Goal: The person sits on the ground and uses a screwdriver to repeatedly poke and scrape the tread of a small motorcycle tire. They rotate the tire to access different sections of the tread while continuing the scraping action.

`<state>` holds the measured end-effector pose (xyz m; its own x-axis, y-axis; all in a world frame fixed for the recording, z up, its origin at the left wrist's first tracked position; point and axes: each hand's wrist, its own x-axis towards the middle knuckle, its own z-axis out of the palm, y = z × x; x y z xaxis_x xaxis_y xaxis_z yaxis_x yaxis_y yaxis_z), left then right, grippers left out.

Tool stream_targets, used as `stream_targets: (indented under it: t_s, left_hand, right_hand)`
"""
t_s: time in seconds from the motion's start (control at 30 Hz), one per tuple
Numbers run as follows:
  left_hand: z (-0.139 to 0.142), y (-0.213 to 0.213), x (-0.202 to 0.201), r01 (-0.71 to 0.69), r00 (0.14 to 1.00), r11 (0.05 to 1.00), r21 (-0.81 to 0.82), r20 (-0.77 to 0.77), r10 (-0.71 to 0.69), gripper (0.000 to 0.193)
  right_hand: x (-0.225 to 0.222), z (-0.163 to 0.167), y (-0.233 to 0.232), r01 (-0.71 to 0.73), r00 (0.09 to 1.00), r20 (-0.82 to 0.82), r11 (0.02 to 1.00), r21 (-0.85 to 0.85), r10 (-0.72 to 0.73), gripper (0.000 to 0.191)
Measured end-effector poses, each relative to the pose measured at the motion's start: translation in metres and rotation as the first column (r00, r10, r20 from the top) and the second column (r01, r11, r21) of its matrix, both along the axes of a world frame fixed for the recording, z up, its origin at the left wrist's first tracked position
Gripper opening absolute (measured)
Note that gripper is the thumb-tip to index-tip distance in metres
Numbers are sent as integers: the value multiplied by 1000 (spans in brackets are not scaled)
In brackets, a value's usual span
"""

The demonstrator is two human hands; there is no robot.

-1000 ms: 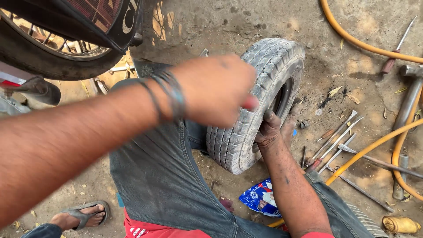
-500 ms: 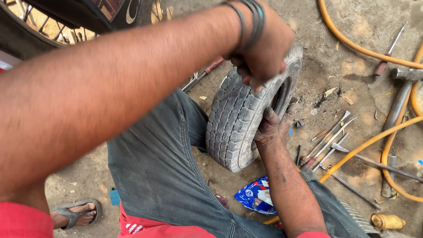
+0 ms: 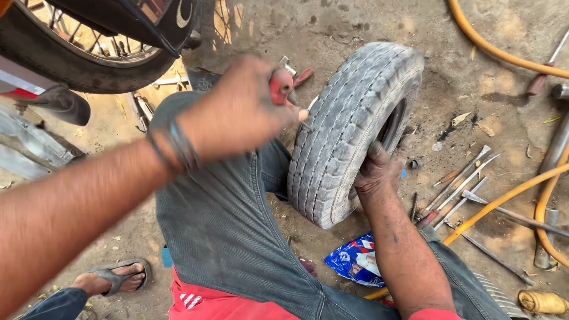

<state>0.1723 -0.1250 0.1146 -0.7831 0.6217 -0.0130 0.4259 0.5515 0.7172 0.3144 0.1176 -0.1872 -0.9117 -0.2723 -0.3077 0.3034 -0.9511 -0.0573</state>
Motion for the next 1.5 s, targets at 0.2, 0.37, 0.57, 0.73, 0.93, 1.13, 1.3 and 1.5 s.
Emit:
stream_targets:
  t_s: [0.2,0.37,0.57,0.73,0.93,1.13,1.3,1.5]
  left_hand:
    - [5,7,-32,66,776,968,-240,622,101,37]
    - [5,1,28,-12,997,1000,17,80,11,32]
    - [-12,-7,87,-329,937,939,103,163,310,26]
    - [-36,11,132,-402,909,860,315,27,416,28]
    - [-66,31,159,-583,807,686,435,216,549,25]
    - [-62,51,165,-809,578,390,440,716,390,23]
    - [-75,29,142,-895,332,339,291,941,68,23]
    - [-77,41,146,-848,429,447,285,865,260,25]
  right_hand:
    - [8,27,3,100,995,-8,974,204,-100,93]
    - [2,25,4,54,998,31,988,144,-59,93]
    - [-4,28,2,39,997,-70,985,165,-28,88]
    - [-1,33,6,82,995,-81,971,226,-65,89]
    - [-4,32,5,61,996,-77,977,206,-46,92]
    - [-6,40,3,84,995,-77,973,214,-69,95]
    - [-6,43,7,77,996,-57,966,245,-65,99]
    - [-8,32,13,110,992,-89,967,228,-92,96]
